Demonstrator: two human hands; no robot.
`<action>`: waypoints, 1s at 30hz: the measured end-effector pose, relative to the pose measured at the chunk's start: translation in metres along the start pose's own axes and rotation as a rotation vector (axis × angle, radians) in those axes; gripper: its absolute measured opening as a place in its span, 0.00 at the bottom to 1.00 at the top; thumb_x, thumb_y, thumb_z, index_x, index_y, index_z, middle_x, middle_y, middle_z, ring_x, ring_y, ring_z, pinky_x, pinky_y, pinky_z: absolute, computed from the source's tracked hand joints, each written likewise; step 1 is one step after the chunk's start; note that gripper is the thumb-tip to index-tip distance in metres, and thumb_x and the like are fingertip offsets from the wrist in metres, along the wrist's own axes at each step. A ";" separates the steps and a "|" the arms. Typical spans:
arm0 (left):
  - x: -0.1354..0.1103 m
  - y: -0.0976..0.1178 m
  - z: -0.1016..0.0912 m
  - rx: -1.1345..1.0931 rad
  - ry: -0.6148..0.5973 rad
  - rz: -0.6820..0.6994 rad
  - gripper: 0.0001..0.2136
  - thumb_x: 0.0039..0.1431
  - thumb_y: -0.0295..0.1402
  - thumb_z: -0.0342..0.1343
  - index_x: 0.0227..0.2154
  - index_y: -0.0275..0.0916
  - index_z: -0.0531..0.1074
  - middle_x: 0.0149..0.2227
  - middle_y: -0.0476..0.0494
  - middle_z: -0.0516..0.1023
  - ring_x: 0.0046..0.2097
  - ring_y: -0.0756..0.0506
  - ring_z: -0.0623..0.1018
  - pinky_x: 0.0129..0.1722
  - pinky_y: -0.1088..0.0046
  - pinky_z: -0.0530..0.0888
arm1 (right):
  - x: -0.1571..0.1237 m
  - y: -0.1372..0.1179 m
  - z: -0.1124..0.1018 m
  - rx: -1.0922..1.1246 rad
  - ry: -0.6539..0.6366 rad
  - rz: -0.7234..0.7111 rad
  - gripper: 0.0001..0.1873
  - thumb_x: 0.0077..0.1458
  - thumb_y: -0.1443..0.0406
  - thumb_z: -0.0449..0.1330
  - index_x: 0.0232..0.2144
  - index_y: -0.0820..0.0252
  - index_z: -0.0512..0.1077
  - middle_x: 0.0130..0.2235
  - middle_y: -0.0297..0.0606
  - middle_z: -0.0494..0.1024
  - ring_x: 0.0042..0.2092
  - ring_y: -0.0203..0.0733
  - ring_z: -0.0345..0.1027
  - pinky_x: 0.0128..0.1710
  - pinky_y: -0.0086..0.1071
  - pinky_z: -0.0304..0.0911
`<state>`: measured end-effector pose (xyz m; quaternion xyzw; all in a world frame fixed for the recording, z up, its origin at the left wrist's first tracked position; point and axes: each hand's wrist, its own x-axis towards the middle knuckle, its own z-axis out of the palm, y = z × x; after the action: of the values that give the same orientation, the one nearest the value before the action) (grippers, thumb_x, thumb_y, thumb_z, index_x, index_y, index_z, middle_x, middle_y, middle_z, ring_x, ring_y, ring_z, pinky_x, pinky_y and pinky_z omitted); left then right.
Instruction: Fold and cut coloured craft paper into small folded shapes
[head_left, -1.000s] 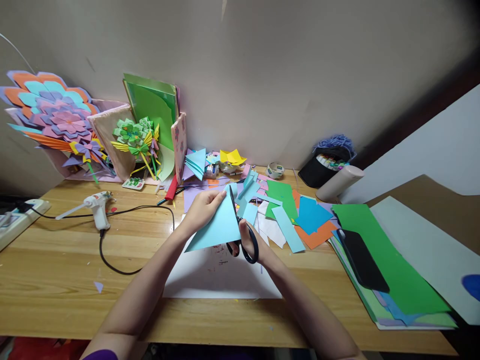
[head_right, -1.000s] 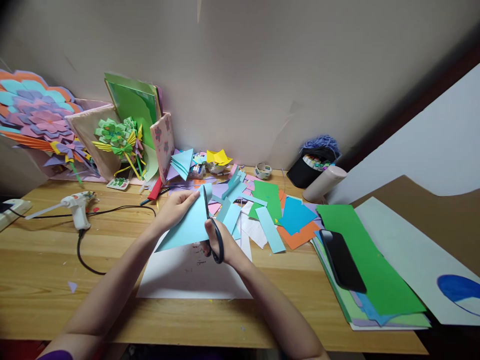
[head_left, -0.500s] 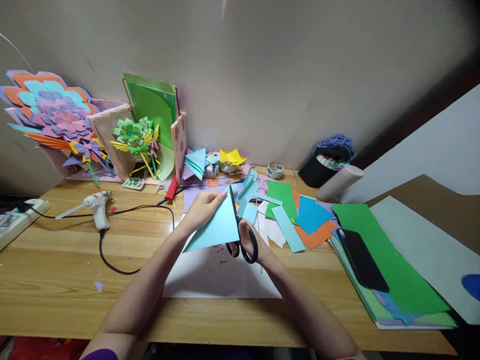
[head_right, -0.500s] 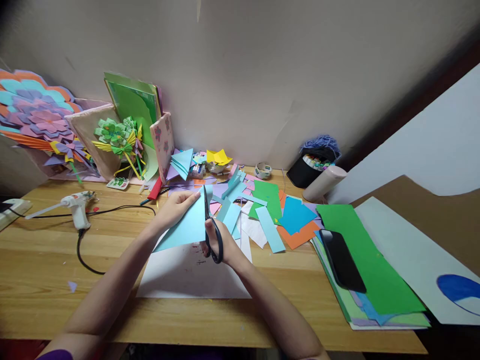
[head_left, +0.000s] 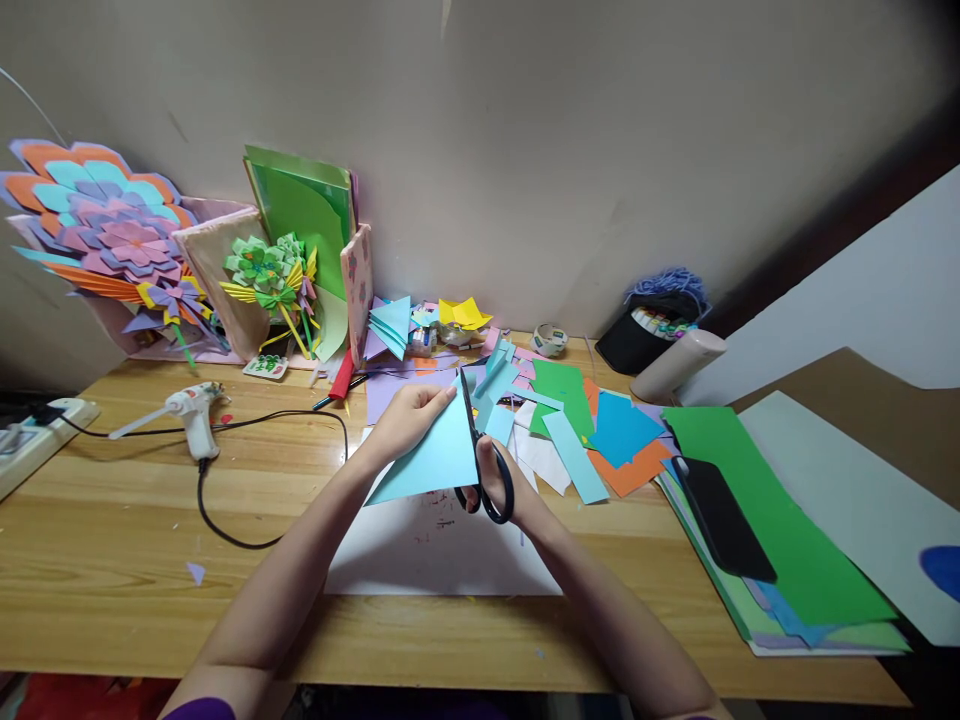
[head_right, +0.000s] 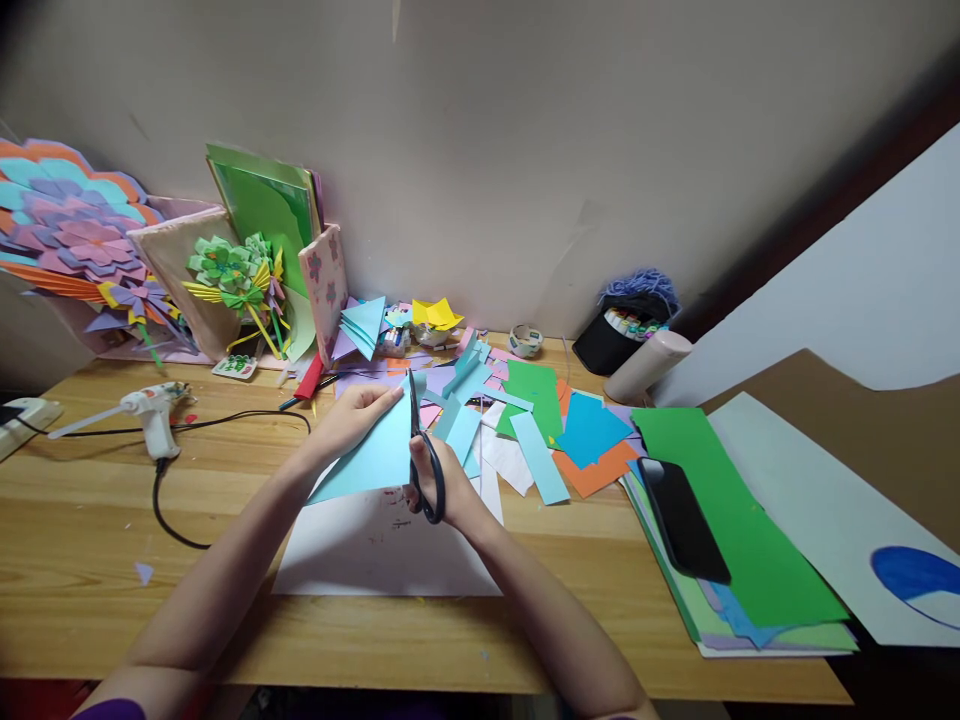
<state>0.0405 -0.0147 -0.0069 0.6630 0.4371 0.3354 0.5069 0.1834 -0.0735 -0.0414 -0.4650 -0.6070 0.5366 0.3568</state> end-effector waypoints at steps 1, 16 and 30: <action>0.000 0.000 0.000 0.003 -0.005 -0.006 0.20 0.52 0.48 0.46 0.18 0.35 0.61 0.17 0.53 0.58 0.20 0.55 0.58 0.17 0.82 0.54 | 0.000 0.000 0.000 -0.001 0.002 0.005 0.36 0.42 0.34 0.33 0.19 0.59 0.58 0.10 0.30 0.61 0.13 0.33 0.60 0.14 0.24 0.57; 0.013 -0.024 -0.029 0.240 0.063 -0.039 0.20 0.53 0.49 0.44 0.18 0.36 0.62 0.17 0.53 0.59 0.20 0.53 0.59 0.19 0.79 0.54 | 0.014 0.010 -0.013 0.245 0.123 0.118 0.36 0.34 0.32 0.41 0.22 0.58 0.57 0.10 0.25 0.60 0.10 0.30 0.53 0.09 0.24 0.55; 0.025 -0.067 0.012 0.860 0.065 0.097 0.25 0.49 0.49 0.51 0.45 0.36 0.64 0.44 0.36 0.70 0.47 0.40 0.69 0.41 0.69 0.66 | -0.008 0.060 -0.096 -0.193 0.497 0.352 0.26 0.44 0.42 0.51 0.20 0.60 0.59 0.13 0.28 0.62 0.12 0.30 0.56 0.11 0.24 0.51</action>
<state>0.0449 0.0102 -0.0751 0.8225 0.5213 0.1671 0.1543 0.2864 -0.0505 -0.0840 -0.7115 -0.4595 0.4000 0.3502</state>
